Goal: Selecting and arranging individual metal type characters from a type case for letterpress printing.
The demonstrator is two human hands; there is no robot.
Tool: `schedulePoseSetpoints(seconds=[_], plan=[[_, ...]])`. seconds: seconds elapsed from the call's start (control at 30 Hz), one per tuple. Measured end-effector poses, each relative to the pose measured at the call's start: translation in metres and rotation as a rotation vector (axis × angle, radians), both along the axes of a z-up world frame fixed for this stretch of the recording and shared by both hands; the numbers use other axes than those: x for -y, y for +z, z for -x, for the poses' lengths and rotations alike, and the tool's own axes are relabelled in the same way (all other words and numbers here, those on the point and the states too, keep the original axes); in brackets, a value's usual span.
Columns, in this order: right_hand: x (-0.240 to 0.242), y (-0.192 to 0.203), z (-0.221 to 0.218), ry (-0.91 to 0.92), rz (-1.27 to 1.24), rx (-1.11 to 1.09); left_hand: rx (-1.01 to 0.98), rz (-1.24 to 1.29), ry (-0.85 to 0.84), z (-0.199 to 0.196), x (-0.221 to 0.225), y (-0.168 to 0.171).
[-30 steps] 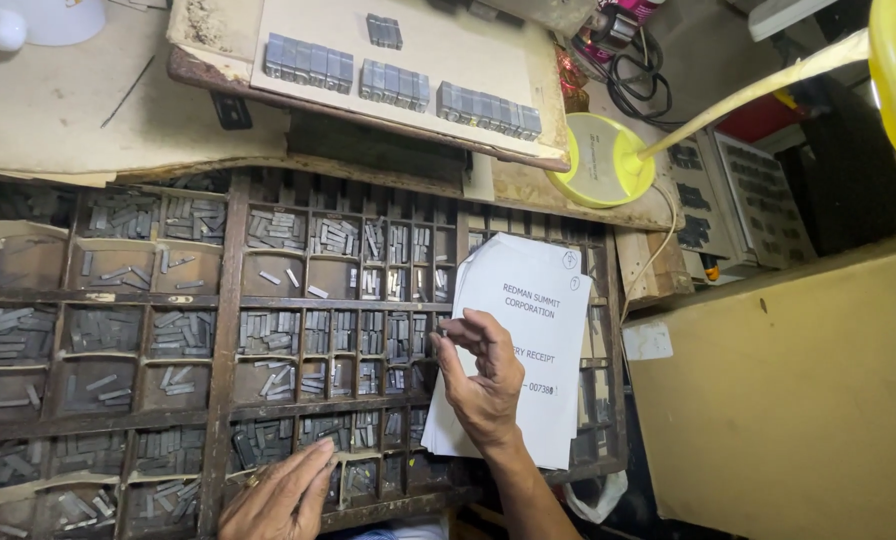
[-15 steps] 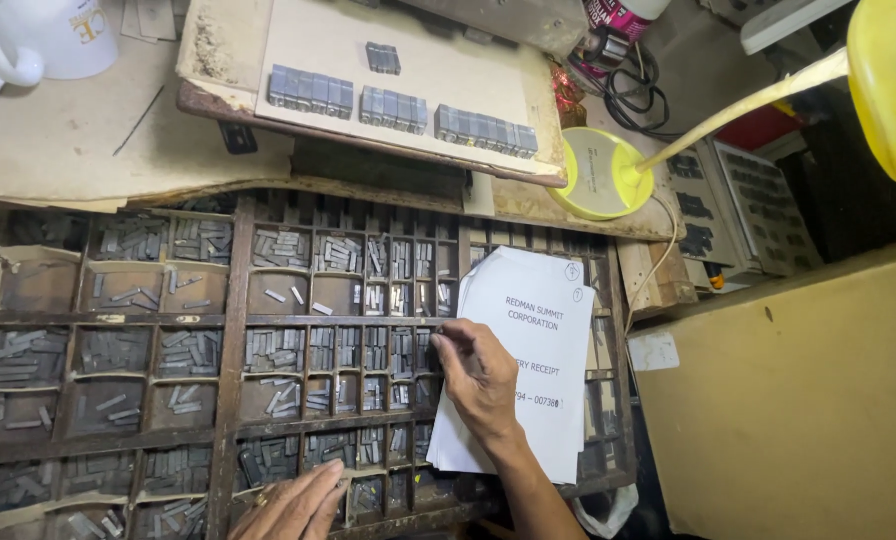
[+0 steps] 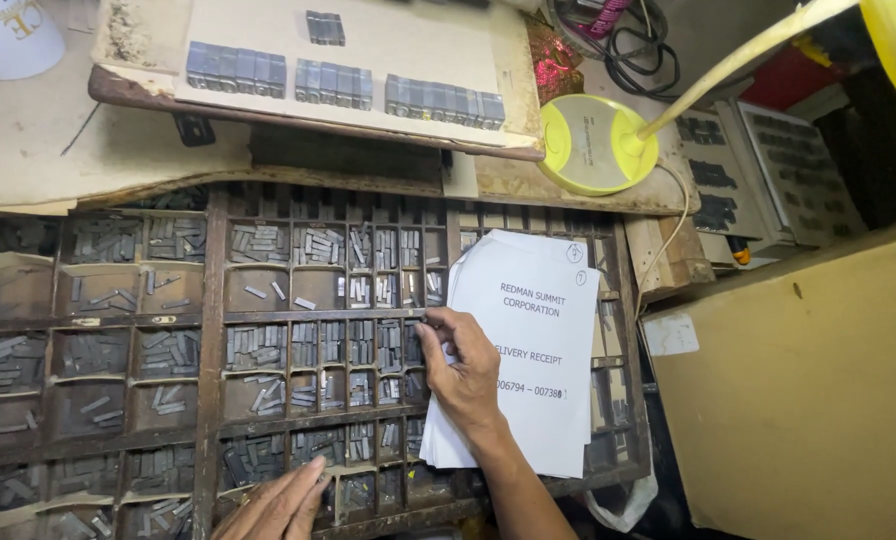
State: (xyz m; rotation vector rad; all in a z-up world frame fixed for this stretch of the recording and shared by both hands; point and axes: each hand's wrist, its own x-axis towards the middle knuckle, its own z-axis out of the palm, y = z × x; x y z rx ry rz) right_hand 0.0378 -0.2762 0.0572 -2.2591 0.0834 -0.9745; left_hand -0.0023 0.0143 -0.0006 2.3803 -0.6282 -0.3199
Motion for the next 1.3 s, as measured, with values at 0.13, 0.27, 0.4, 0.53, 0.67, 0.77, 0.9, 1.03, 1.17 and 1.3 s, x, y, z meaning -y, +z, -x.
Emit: schedulePoseSetpoints(seconds=[0.13, 0.27, 0.4, 0.53, 0.67, 0.77, 0.9, 1.03, 1.17, 1.3], plan=[[0.001, 0.0, 0.0, 0.008, 0.003, -0.005, 0.13, 0.043, 0.16, 0.003, 0.01, 0.016], [-0.003, 0.011, 0.003, 0.023, -0.002, 0.008, -0.06, 0.005, 0.052, -0.01, -0.001, 0.041], [-0.003, 0.012, 0.003, 0.022, 0.011, 0.022, -0.579, -0.182, -0.245, -0.025, -0.011, 0.064], [-0.002, 0.009, 0.004, 0.019, 0.003, -0.004, 0.0, 0.048, 0.021, 0.0, 0.003, 0.021], [-0.003, 0.01, 0.004, 0.013, 0.009, -0.016, -0.021, 0.049, 0.012, -0.001, 0.006, 0.027], [-0.003, 0.008, 0.003, 0.005, 0.001, -0.024, 0.128, 0.235, 0.204, 0.004, 0.021, 0.046], [-0.002, 0.002, 0.003, 0.004, 0.015, -0.037, 0.292, 0.419, 0.306, 0.005, 0.027, 0.044], [-0.008, 0.013, 0.008, -0.048, -0.281, -0.117, 0.395, 0.531, 0.252, 0.001, 0.026, 0.049], [-0.001, 0.018, 0.007, -0.124, -0.774, -0.019, 0.378, 0.524, 0.283, 0.003, 0.025, 0.048], [0.003, 0.021, 0.006, -0.086, -0.883, 0.066, 0.456, 0.581, 0.208, 0.0, 0.02, 0.035]])
